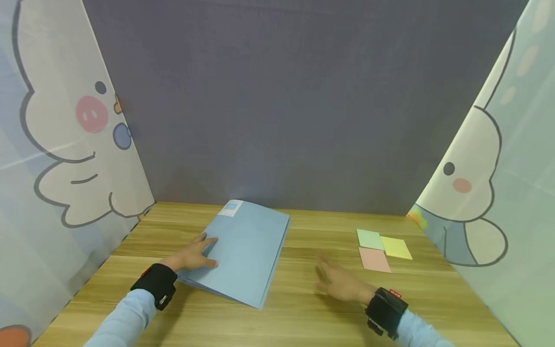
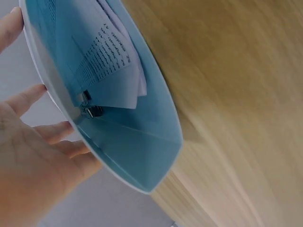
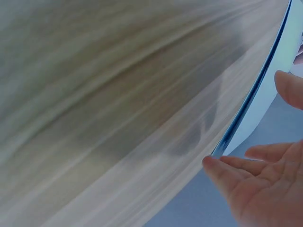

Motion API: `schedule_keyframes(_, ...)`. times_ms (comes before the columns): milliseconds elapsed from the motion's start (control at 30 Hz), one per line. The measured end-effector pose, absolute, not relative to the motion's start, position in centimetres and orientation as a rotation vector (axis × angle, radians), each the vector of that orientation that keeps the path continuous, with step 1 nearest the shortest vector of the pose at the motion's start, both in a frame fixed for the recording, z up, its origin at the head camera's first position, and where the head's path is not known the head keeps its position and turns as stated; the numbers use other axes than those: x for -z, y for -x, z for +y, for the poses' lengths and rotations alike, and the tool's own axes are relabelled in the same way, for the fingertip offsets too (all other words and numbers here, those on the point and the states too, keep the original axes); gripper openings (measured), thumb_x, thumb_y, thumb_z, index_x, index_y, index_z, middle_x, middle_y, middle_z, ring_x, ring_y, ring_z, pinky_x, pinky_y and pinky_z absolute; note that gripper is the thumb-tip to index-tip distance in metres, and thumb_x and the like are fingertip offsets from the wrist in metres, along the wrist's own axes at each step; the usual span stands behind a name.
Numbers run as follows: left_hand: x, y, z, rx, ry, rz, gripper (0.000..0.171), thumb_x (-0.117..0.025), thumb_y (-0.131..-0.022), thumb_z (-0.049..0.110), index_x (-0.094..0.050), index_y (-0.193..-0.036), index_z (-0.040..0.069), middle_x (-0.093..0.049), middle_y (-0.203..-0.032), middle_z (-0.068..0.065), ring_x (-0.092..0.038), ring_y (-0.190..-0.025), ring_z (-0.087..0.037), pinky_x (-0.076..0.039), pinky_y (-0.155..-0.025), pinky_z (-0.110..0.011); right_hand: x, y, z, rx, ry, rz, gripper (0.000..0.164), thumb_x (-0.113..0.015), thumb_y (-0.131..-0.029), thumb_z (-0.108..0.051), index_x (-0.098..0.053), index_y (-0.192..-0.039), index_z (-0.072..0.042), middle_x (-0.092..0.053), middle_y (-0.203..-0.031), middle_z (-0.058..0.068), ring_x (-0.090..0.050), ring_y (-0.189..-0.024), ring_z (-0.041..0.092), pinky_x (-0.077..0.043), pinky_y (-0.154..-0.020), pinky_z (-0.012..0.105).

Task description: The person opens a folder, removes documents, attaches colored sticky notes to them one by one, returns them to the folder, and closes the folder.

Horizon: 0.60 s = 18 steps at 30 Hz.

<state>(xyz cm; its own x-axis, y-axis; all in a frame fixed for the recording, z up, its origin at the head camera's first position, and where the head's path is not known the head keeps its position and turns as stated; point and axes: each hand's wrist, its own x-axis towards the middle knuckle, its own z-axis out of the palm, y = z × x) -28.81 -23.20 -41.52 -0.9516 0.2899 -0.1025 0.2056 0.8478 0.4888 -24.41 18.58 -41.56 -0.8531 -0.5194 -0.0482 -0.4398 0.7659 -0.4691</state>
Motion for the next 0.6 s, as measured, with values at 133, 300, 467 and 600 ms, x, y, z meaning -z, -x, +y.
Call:
schedule_keyframes(133,41.6,28.3,-22.8,-0.697,-0.376,2.870,0.080,-0.072,-0.074,0.039,-0.039,-0.137,0.003,-0.015,-0.144,-0.036,-0.012,-0.130,-0.056,-0.021,-0.096,-0.070,41.8,24.3,18.1,0.680,0.766,2.774,0.071,-0.054,-0.091,-0.034,-0.024,-0.140,0.007,-0.023,-0.146,0.027,-0.027,-0.131,0.045,-0.024,-0.104,0.058)
schedule_keyframes(300,41.5,27.4,-21.6,-0.652,-0.378,2.900,0.080,-0.073,-0.073,0.040,-0.041,-0.136,0.003,-0.017,-0.144,-0.035,-0.012,-0.128,-0.059,-0.021,-0.094,-0.072,41.9,24.3,17.2,0.645,0.824,2.764,0.063,-0.054,-0.091,-0.033,-0.036,-0.136,0.006,-0.028,-0.144,0.028,-0.030,-0.130,0.044,-0.026,-0.103,0.058)
schedule_keyframes(467,41.7,26.7,-20.4,-0.661,-0.377,2.914,0.081,-0.075,-0.071,0.038,-0.041,-0.136,0.004,-0.017,-0.144,-0.034,-0.013,-0.128,-0.060,-0.023,-0.094,-0.071,42.0,24.2,15.9,0.590,0.902,2.759,0.059,-0.054,-0.091,-0.033,-0.039,-0.134,0.005,-0.030,-0.143,0.028,-0.033,-0.130,0.042,-0.028,-0.103,0.055)
schedule_keyframes(600,41.7,26.2,-19.5,-0.656,-0.374,2.903,0.083,-0.076,-0.070,0.039,-0.040,-0.137,0.004,-0.016,-0.145,-0.033,-0.012,-0.128,-0.060,-0.024,-0.095,-0.070,41.9,24.1,14.8,0.536,0.958,2.770,0.059,-0.055,-0.091,-0.033,-0.043,-0.131,0.008,-0.033,-0.140,0.028,-0.036,-0.129,0.041,-0.031,-0.103,0.052)
